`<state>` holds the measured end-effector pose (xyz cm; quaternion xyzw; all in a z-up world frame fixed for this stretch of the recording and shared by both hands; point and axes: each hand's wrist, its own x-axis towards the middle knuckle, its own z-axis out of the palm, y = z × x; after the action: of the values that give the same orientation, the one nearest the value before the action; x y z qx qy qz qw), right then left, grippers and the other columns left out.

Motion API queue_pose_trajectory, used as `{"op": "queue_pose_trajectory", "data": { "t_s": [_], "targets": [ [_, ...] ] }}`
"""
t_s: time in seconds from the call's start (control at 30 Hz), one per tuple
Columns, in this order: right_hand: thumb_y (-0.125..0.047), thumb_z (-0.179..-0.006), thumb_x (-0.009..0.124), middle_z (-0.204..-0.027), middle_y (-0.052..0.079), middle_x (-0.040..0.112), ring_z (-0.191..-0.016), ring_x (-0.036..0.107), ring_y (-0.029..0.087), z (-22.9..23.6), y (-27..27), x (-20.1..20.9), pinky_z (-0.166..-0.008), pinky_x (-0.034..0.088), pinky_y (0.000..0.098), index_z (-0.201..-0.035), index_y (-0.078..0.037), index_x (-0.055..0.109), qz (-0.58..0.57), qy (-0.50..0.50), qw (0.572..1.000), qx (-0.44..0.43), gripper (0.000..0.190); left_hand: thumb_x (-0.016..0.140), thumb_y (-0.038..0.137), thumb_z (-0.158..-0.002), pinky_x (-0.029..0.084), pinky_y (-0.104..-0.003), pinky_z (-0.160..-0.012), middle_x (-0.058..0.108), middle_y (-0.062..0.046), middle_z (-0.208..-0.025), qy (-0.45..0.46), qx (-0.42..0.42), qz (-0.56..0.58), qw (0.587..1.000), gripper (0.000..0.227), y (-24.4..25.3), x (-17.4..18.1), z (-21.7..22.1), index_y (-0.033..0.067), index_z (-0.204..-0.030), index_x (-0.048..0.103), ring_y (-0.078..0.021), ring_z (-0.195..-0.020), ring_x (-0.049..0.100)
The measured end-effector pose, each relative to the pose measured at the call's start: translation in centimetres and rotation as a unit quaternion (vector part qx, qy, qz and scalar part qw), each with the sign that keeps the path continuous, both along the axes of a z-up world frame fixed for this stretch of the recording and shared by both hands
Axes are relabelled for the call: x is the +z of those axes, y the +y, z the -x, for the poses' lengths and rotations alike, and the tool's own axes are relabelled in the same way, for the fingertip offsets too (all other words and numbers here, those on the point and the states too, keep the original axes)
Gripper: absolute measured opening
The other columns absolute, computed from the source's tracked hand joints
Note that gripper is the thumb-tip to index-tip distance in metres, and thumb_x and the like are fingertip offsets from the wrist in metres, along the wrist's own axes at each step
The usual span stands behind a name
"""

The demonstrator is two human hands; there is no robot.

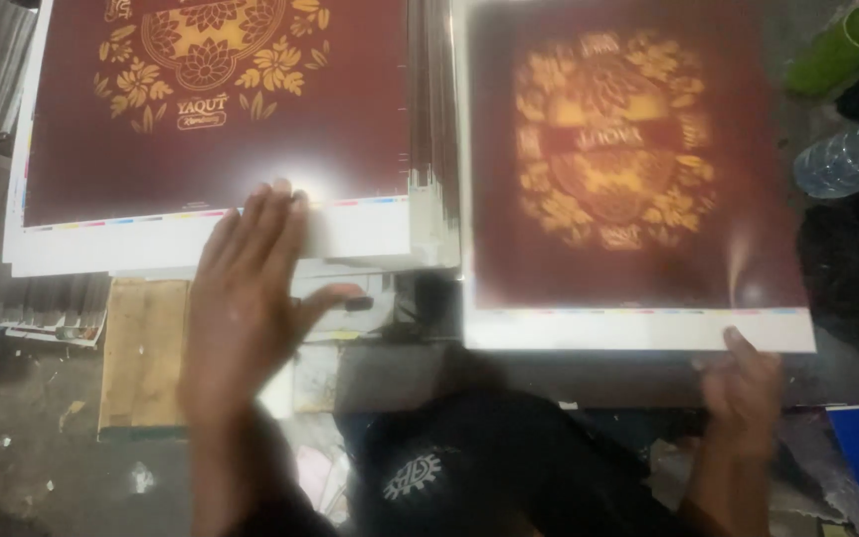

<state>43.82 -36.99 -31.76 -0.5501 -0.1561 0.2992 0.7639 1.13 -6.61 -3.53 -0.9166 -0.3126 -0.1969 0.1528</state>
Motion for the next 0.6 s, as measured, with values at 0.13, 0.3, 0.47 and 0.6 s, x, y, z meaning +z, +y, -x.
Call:
{"op": "queue_pose_trajectory", "data": {
  "t_s": [0.13, 0.3, 0.47, 0.6],
  "targets": [
    [-0.006, -0.107, 0.059, -0.101, 0.012, 0.066, -0.082, 0.065, 0.019, -2.3, -3.4, -3.1, -0.068, 0.057, 0.0294, -0.126, 0.001, 0.055, 0.01, 0.004, 1.0, -0.004, 0.021, 0.072, 0.039, -0.096, 0.054, -0.046, -0.106, 0.069, -0.017, -0.136, 0.002, -0.009, 0.05, 0.999, 0.043, 1.2, -0.5, 1.1, 0.0063, -0.123, 0.07, -0.0291, -0.128, 0.066],
    [-0.005, -0.112, 0.057, -0.098, 0.015, 0.066, -0.078, 0.064, 0.019, -4.3, -6.1, -6.0, -0.069, 0.055, 0.0292, -0.122, 0.004, 0.053, 0.035, -0.034, 0.996, 0.073, 0.014, 0.07, 0.021, -0.111, 0.065, -0.032, -0.085, 0.077, -0.01, -0.126, -0.06, -0.026, -0.001, 0.998, 0.014, 2.9, -1.5, 2.7, 0.012, -0.122, 0.073, -0.0217, -0.112, 0.076],
    [-0.006, -0.107, 0.058, -0.12, 0.008, 0.066, -0.096, 0.068, 0.019, -1.4, -3.2, -3.4, -0.064, 0.058, 0.0299, -0.138, -0.005, 0.054, 0.044, 0.034, 0.998, 0.022, 0.031, 0.071, 0.007, -0.097, 0.049, -0.036, -0.045, 0.083, -0.008, -0.084, -0.168, -0.016, -0.036, 0.985, 0.01, 4.6, -1.5, 2.2, 0.0054, -0.099, 0.081, -0.0165, -0.056, 0.067],
    [-0.007, -0.107, 0.061, -0.117, 0.011, 0.066, -0.098, 0.068, 0.021, -0.7, -0.6, -3.0, -0.064, 0.058, 0.0315, -0.133, -0.001, 0.054, 0.03, 0.017, 0.999, 0.041, 0.027, 0.071, 0.004, -0.107, 0.057, -0.031, -0.058, 0.082, -0.009, -0.099, -0.156, -0.073, -0.071, 0.982, 0.013, 4.0, -1.3, 1.7, 0.0089, -0.096, 0.075, -0.0159, -0.08, 0.078]
  ]
}}
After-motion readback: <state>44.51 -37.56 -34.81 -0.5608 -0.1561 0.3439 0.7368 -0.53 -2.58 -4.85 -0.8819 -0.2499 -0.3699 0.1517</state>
